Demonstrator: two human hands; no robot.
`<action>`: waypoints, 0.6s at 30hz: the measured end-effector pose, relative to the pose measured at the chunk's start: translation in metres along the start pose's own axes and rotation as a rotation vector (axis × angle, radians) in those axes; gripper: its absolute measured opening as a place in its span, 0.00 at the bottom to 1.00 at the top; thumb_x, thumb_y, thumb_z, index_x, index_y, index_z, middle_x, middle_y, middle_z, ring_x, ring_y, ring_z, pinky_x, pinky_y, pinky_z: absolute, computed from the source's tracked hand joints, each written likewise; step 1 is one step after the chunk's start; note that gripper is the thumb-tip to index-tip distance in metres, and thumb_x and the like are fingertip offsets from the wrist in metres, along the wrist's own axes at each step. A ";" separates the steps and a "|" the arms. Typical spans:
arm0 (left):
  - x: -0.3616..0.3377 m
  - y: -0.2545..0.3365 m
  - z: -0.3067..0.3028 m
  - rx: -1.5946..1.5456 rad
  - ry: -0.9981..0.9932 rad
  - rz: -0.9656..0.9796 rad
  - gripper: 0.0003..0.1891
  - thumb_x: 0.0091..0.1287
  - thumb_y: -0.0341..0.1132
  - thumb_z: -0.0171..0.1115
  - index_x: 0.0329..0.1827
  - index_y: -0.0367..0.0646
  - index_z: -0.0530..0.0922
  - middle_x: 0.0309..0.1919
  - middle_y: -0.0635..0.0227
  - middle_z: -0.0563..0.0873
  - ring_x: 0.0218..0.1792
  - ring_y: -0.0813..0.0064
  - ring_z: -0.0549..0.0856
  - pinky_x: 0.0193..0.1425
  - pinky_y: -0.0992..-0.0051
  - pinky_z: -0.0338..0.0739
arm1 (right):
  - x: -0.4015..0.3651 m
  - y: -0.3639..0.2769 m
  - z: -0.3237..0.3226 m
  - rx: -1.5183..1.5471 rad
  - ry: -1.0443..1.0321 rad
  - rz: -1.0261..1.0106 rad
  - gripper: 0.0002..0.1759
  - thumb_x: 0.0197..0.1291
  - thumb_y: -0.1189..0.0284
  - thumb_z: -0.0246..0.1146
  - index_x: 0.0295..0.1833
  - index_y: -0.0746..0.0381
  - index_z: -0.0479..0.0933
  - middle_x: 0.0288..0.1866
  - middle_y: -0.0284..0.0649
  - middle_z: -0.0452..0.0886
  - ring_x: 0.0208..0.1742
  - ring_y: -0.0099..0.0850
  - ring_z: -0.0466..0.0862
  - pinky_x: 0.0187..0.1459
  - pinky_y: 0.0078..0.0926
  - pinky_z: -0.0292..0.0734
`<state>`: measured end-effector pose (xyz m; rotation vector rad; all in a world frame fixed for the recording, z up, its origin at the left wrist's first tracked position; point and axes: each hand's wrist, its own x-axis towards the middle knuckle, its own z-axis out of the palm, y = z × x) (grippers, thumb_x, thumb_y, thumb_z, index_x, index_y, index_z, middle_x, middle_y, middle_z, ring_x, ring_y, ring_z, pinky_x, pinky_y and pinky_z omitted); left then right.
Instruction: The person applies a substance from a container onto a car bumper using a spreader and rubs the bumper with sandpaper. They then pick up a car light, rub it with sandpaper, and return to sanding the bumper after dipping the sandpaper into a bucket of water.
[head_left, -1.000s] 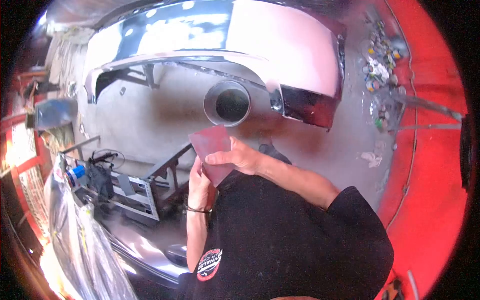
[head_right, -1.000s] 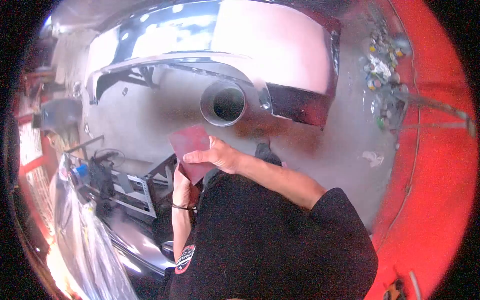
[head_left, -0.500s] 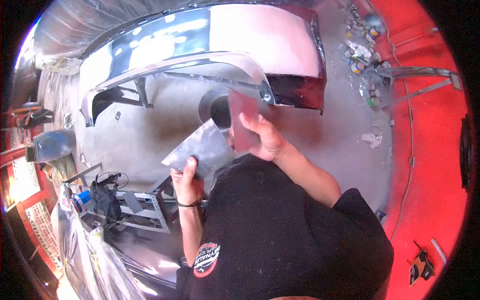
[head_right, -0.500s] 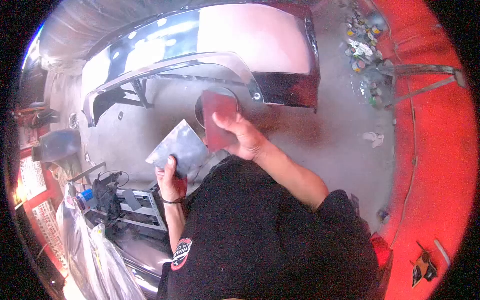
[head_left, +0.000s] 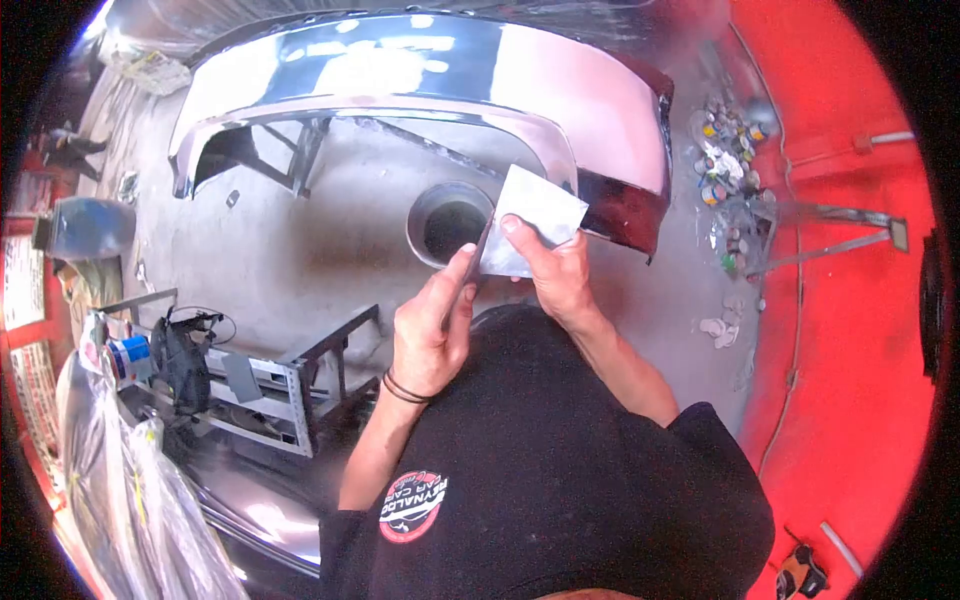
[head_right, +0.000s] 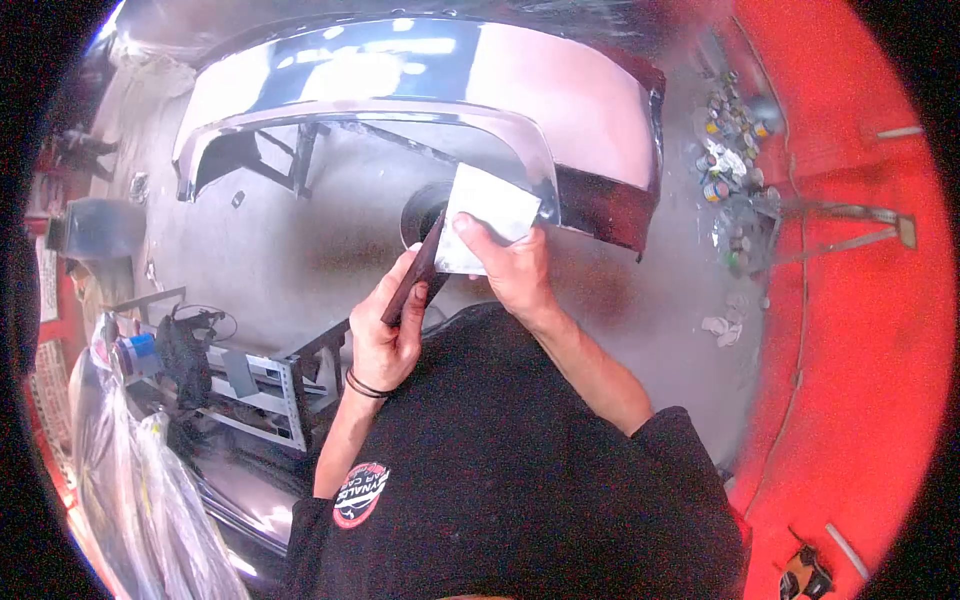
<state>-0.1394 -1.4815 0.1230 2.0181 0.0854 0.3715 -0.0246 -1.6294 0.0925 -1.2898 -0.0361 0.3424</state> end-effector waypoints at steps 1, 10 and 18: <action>-0.001 0.000 -0.003 -0.002 0.013 -0.001 0.24 0.72 0.20 0.63 0.72 0.38 0.77 0.50 0.46 0.89 0.46 0.56 0.93 0.50 0.67 0.85 | 0.001 -0.001 0.007 -0.004 -0.024 -0.017 0.10 0.69 0.71 0.72 0.52 0.62 0.85 0.37 0.31 0.88 0.30 0.18 0.85 0.22 0.18 0.77; 0.000 -0.013 -0.023 0.015 0.119 -0.008 0.22 0.76 0.24 0.61 0.72 0.36 0.76 0.56 0.43 0.88 0.57 0.50 0.91 0.58 0.65 0.84 | 0.006 0.005 0.029 -0.192 -0.202 0.091 0.09 0.69 0.70 0.72 0.52 0.59 0.86 0.38 0.30 0.88 0.31 0.19 0.85 0.23 0.19 0.80; 0.011 -0.030 -0.021 -0.210 0.178 -0.097 0.17 0.79 0.30 0.60 0.68 0.33 0.80 0.60 0.46 0.87 0.61 0.60 0.88 0.66 0.68 0.79 | 0.032 0.005 0.040 0.101 -0.048 0.055 0.14 0.68 0.72 0.72 0.55 0.64 0.83 0.41 0.33 0.88 0.31 0.22 0.87 0.21 0.21 0.78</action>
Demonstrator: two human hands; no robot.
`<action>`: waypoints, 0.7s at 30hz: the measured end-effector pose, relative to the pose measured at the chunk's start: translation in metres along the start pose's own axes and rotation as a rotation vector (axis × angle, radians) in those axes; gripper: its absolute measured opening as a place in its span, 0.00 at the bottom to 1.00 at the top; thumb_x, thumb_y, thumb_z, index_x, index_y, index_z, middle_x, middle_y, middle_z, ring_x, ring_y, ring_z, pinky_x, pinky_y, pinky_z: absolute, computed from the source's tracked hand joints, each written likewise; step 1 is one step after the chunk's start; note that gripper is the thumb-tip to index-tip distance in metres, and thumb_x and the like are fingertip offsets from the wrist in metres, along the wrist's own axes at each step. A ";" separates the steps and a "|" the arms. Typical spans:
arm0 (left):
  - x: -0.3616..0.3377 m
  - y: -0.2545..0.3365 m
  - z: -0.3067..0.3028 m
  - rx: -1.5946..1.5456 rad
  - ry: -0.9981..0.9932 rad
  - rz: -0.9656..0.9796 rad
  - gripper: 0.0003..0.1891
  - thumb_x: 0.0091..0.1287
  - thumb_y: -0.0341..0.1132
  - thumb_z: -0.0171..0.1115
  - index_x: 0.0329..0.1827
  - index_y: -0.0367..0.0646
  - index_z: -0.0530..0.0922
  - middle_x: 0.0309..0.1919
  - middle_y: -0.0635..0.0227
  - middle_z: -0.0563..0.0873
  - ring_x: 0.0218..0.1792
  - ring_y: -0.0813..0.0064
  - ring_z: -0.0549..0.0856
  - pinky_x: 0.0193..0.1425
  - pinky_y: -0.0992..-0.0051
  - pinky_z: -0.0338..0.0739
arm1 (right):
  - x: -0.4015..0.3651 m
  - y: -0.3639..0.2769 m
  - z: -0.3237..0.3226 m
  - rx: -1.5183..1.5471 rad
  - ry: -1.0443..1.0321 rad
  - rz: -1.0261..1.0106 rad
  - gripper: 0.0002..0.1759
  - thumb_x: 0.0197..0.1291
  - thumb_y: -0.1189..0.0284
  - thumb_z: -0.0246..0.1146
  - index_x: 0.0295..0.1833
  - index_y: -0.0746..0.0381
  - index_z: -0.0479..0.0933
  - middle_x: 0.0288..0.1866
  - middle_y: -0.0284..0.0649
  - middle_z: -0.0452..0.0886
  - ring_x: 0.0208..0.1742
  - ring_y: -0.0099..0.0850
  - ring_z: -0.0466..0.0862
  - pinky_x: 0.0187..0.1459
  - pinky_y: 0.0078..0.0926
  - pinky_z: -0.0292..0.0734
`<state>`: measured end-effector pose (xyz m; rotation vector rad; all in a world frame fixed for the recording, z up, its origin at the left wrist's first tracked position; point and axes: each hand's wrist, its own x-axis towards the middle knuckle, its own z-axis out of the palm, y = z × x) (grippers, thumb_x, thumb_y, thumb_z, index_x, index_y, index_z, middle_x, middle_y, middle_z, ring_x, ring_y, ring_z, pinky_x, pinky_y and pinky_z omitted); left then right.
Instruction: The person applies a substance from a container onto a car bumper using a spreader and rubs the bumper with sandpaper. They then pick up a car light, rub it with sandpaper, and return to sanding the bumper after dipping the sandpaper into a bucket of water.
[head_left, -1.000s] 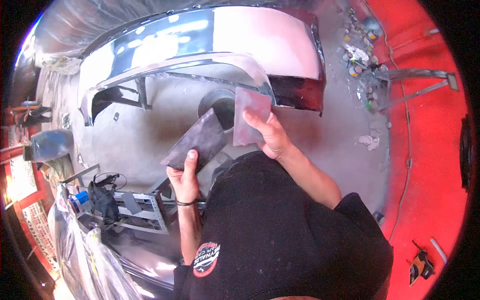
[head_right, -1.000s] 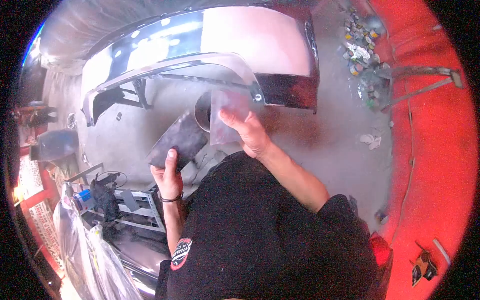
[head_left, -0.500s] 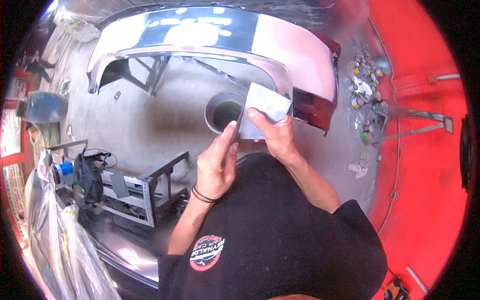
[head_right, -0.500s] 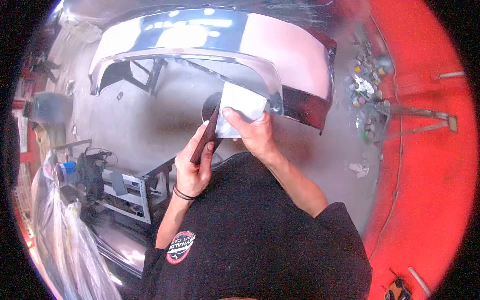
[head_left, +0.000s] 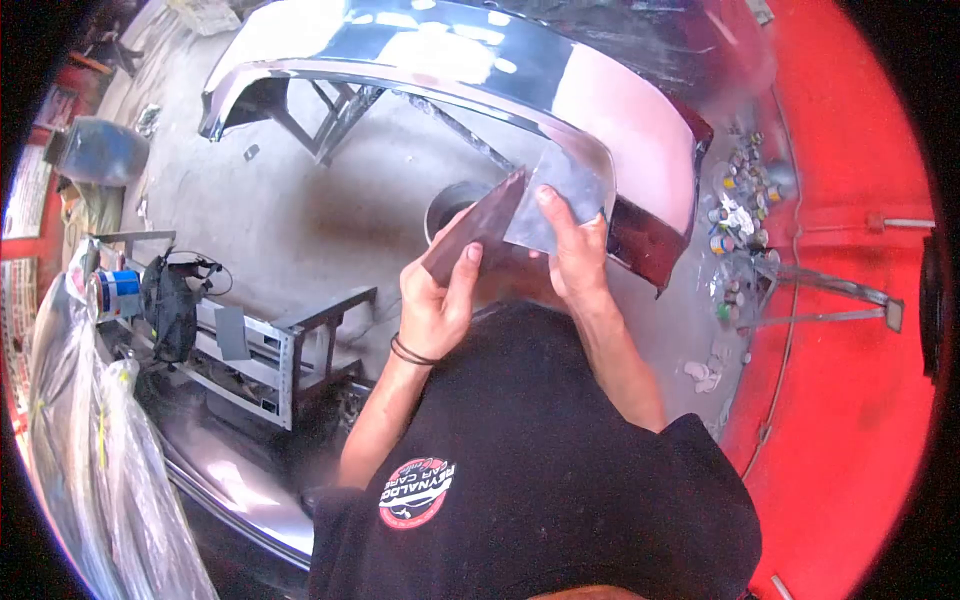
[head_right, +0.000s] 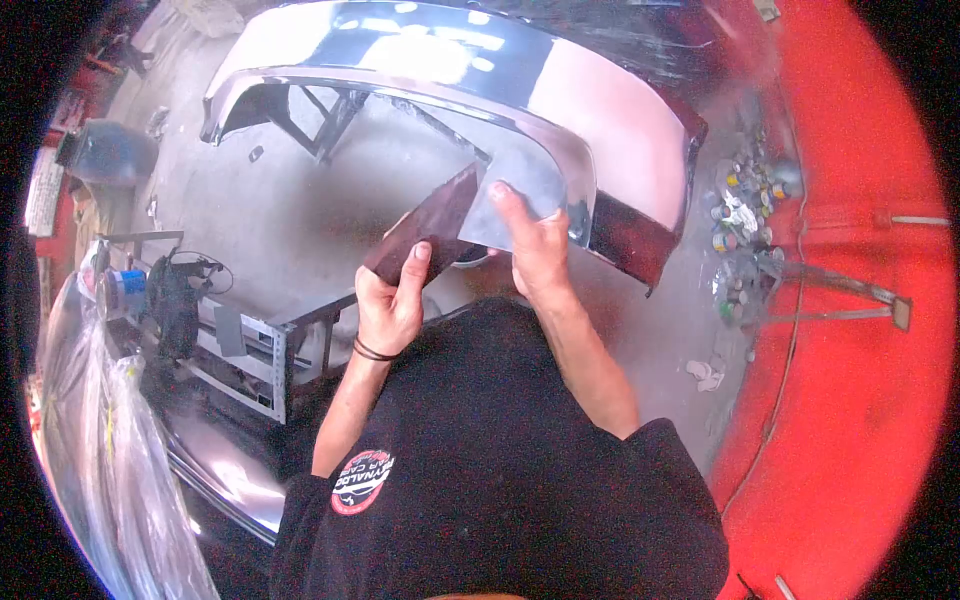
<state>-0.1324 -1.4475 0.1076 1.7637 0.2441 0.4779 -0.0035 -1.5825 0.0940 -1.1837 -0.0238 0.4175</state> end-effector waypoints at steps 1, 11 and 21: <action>-0.001 0.001 0.003 -0.011 0.016 -0.008 0.17 0.79 0.29 0.59 0.68 0.33 0.79 0.60 0.47 0.87 0.61 0.61 0.88 0.66 0.68 0.79 | -0.001 -0.005 0.002 -0.046 0.003 -0.010 0.13 0.68 0.72 0.72 0.54 0.64 0.83 0.40 0.34 0.88 0.31 0.22 0.87 0.21 0.21 0.78; -0.011 0.014 0.001 0.095 -0.042 0.078 0.19 0.79 0.27 0.58 0.71 0.32 0.76 0.64 0.46 0.85 0.66 0.53 0.86 0.69 0.67 0.77 | -0.012 -0.012 -0.005 -0.373 -0.125 0.018 0.14 0.64 0.69 0.75 0.52 0.64 0.87 0.40 0.35 0.91 0.35 0.21 0.88 0.27 0.22 0.81; -0.032 0.001 0.001 -0.503 -0.330 -0.253 0.46 0.79 0.60 0.56 0.86 0.33 0.54 0.83 0.55 0.63 0.85 0.64 0.57 0.86 0.64 0.51 | -0.017 -0.013 -0.008 -0.269 -0.473 0.017 0.17 0.64 0.70 0.75 0.56 0.63 0.84 0.48 0.32 0.88 0.48 0.23 0.86 0.52 0.26 0.82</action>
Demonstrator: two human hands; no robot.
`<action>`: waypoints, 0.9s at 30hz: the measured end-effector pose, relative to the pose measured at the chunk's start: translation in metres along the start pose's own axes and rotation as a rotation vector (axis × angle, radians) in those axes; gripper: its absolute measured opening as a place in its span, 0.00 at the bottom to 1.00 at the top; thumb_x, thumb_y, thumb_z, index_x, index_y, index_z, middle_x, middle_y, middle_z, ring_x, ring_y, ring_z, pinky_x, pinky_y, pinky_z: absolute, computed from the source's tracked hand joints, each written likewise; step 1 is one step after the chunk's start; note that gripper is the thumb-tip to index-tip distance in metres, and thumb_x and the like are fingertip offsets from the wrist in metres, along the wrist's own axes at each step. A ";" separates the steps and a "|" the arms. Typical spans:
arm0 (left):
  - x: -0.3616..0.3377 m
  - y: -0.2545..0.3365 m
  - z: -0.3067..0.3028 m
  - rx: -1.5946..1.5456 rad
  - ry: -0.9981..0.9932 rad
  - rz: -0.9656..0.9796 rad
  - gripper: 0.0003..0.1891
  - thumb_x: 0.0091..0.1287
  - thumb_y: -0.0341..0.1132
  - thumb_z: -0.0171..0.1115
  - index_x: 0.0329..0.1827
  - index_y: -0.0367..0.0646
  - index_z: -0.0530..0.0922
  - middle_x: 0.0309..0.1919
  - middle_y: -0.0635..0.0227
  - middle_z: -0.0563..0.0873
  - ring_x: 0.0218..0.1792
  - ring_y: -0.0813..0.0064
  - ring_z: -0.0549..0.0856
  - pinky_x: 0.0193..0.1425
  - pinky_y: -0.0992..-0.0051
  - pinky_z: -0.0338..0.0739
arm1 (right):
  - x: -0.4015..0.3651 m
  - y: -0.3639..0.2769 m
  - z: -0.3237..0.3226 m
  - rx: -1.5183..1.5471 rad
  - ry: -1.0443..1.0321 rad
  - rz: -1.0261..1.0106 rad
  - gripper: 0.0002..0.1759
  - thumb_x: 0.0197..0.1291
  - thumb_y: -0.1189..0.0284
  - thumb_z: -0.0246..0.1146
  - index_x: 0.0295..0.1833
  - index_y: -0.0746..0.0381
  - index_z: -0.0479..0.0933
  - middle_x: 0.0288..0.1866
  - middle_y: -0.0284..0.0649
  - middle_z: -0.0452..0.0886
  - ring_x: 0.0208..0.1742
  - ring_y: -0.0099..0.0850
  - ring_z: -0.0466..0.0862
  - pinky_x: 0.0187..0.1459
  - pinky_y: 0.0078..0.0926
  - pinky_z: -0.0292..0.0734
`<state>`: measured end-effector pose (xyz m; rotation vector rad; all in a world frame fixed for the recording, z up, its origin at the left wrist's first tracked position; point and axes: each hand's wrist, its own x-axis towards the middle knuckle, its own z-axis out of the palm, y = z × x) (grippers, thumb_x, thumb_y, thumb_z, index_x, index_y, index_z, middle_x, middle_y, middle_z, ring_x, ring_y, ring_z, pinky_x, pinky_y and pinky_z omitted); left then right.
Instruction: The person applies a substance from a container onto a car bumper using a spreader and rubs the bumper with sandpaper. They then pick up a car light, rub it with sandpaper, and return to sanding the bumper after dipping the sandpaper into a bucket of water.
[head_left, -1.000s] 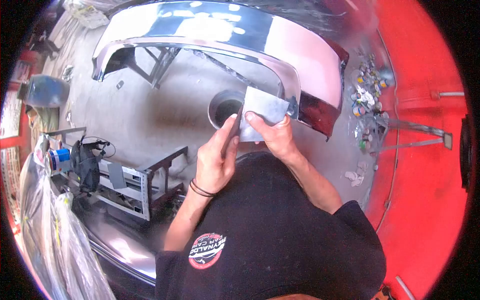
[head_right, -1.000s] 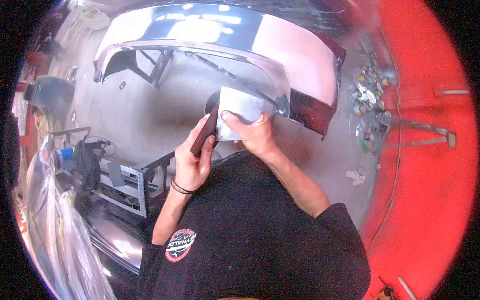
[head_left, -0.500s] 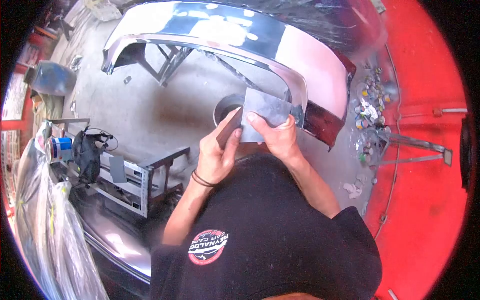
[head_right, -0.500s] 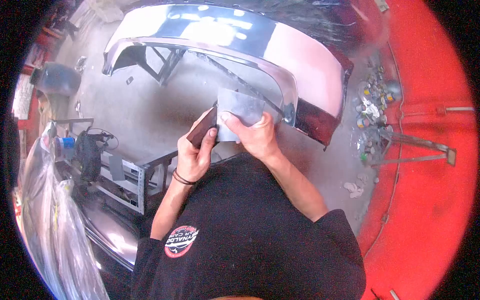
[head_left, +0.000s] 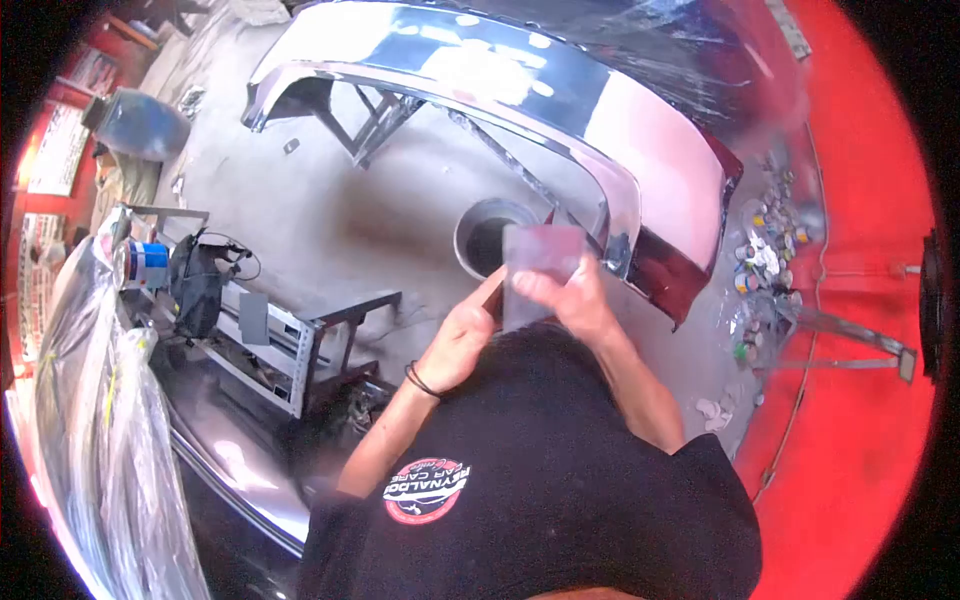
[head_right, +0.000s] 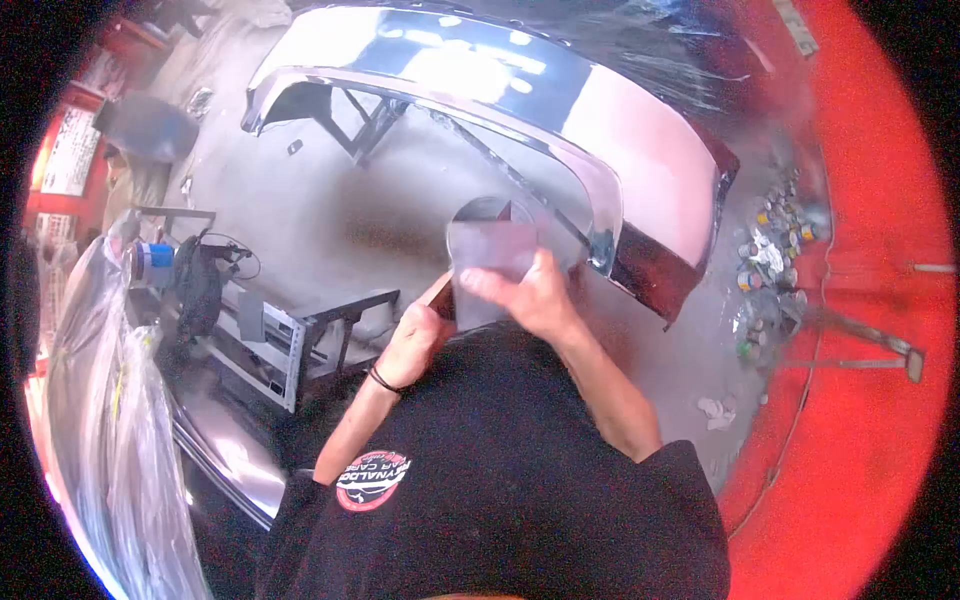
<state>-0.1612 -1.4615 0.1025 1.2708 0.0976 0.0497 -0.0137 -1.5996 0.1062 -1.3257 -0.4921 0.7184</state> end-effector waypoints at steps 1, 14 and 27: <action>-0.003 0.000 0.004 -0.032 0.072 -0.101 0.49 0.78 0.64 0.56 0.86 0.33 0.53 0.84 0.56 0.61 0.85 0.65 0.56 0.86 0.63 0.50 | -0.002 0.004 0.001 0.000 -0.084 0.020 0.17 0.64 0.70 0.75 0.56 0.63 0.84 0.49 0.32 0.88 0.49 0.23 0.85 0.52 0.26 0.81; 0.008 -0.032 0.000 0.039 0.416 -0.090 0.43 0.60 0.40 0.84 0.77 0.38 0.72 0.69 0.63 0.80 0.65 0.75 0.79 0.69 0.72 0.75 | 0.003 0.028 -0.016 0.797 -0.310 0.473 0.33 0.67 0.51 0.72 0.65 0.63 0.73 0.47 0.40 0.86 0.49 0.33 0.88 0.56 0.36 0.84; -0.003 0.024 -0.057 0.166 0.461 0.060 0.19 0.80 0.35 0.62 0.69 0.36 0.78 0.52 0.67 0.91 0.51 0.76 0.88 0.57 0.72 0.82 | 0.089 0.043 0.000 0.413 0.177 0.366 0.25 0.75 0.60 0.67 0.70 0.61 0.75 0.62 0.36 0.83 0.60 0.32 0.83 0.62 0.37 0.80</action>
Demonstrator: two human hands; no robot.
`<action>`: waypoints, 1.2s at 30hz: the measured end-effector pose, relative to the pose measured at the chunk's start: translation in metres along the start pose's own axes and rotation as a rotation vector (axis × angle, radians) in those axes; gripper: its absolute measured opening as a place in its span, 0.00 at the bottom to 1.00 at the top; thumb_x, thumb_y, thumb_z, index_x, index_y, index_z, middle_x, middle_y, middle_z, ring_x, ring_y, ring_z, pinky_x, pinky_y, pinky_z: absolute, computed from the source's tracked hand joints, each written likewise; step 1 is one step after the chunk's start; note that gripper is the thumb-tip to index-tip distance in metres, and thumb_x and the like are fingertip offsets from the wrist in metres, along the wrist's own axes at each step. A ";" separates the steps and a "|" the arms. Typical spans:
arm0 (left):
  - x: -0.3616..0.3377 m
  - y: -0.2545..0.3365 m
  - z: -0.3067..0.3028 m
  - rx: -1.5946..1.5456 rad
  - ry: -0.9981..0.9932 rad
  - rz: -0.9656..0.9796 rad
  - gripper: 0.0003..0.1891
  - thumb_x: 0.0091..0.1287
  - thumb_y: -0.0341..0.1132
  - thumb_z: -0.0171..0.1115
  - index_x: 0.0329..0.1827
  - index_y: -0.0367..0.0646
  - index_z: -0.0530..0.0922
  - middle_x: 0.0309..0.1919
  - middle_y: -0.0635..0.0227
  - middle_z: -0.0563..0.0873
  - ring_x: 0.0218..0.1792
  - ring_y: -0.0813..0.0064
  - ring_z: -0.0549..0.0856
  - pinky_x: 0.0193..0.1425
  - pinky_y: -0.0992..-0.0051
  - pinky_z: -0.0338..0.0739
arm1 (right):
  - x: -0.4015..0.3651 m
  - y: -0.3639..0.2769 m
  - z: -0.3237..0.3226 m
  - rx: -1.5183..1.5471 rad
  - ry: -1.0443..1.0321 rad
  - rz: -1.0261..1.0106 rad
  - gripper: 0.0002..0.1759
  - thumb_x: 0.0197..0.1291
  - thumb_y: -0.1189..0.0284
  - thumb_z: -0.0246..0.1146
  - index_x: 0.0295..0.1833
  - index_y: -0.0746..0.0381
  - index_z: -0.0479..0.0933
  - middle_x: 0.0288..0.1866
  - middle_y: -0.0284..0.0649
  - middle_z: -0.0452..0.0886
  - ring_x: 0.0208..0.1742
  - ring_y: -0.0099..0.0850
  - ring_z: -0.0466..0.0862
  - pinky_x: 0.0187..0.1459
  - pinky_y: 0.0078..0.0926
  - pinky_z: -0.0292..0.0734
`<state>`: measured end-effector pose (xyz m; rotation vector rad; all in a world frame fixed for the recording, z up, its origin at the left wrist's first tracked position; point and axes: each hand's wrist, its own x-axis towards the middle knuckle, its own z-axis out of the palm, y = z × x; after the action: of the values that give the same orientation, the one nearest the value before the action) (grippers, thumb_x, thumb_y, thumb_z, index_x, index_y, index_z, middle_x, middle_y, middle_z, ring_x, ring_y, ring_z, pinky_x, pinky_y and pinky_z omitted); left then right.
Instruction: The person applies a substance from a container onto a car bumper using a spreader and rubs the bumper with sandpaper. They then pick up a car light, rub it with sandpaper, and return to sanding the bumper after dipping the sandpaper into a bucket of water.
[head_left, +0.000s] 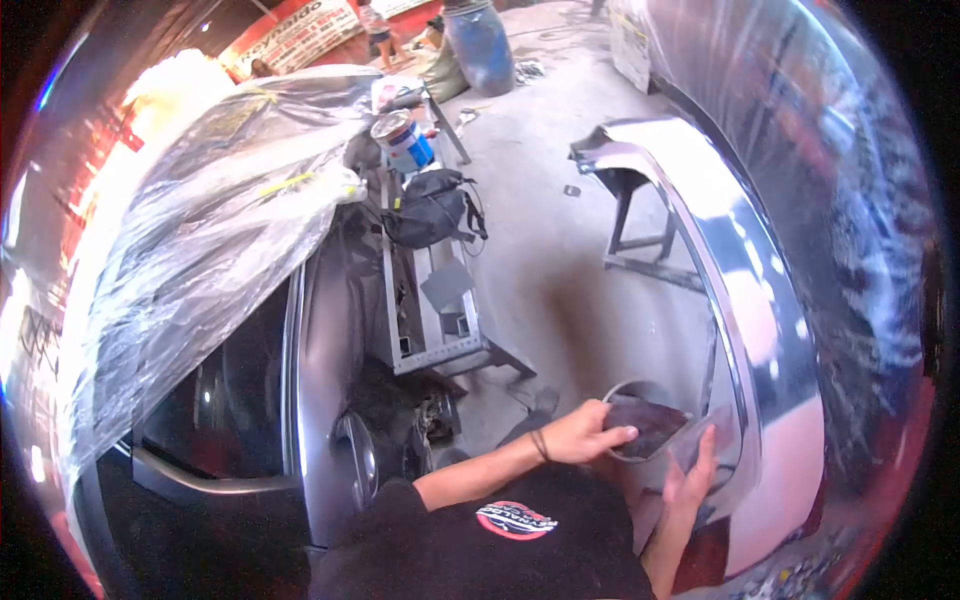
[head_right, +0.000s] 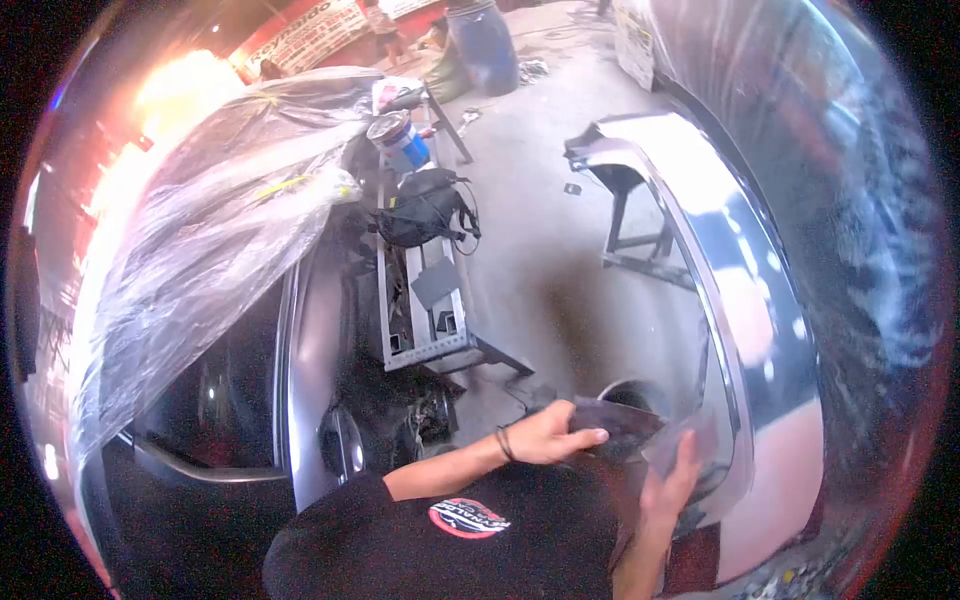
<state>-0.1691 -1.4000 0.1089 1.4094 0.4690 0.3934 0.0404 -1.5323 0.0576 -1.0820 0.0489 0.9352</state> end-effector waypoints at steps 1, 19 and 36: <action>0.012 0.007 -0.009 0.073 -0.011 0.132 0.20 0.80 0.33 0.60 0.72 0.36 0.75 0.53 0.62 0.91 0.52 0.70 0.89 0.57 0.69 0.82 | 0.008 0.005 0.011 -0.041 0.025 -0.109 0.28 0.73 0.62 0.69 0.72 0.64 0.73 0.64 0.42 0.82 0.62 0.35 0.83 0.63 0.38 0.80; 0.063 0.005 -0.195 0.083 -0.364 -0.065 0.15 0.79 0.39 0.62 0.56 0.35 0.82 0.37 0.58 0.90 0.39 0.71 0.86 0.51 0.64 0.82 | 0.014 0.022 0.258 -1.029 -0.272 -0.416 0.10 0.65 0.72 0.74 0.47 0.67 0.88 0.37 0.37 0.92 0.38 0.21 0.86 0.42 0.26 0.82; 0.096 0.030 -0.259 0.160 -0.003 0.110 0.20 0.83 0.38 0.55 0.69 0.33 0.69 0.32 0.49 0.85 0.33 0.59 0.87 0.42 0.57 0.79 | 0.102 0.046 0.331 -0.816 -0.345 -0.382 0.17 0.65 0.80 0.72 0.57 0.71 0.82 0.50 0.41 0.88 0.46 0.28 0.87 0.49 0.27 0.84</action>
<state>-0.2248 -1.1279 0.1058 1.5953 0.4296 0.4503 -0.0556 -1.2074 0.1447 -1.5787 -0.8608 0.7842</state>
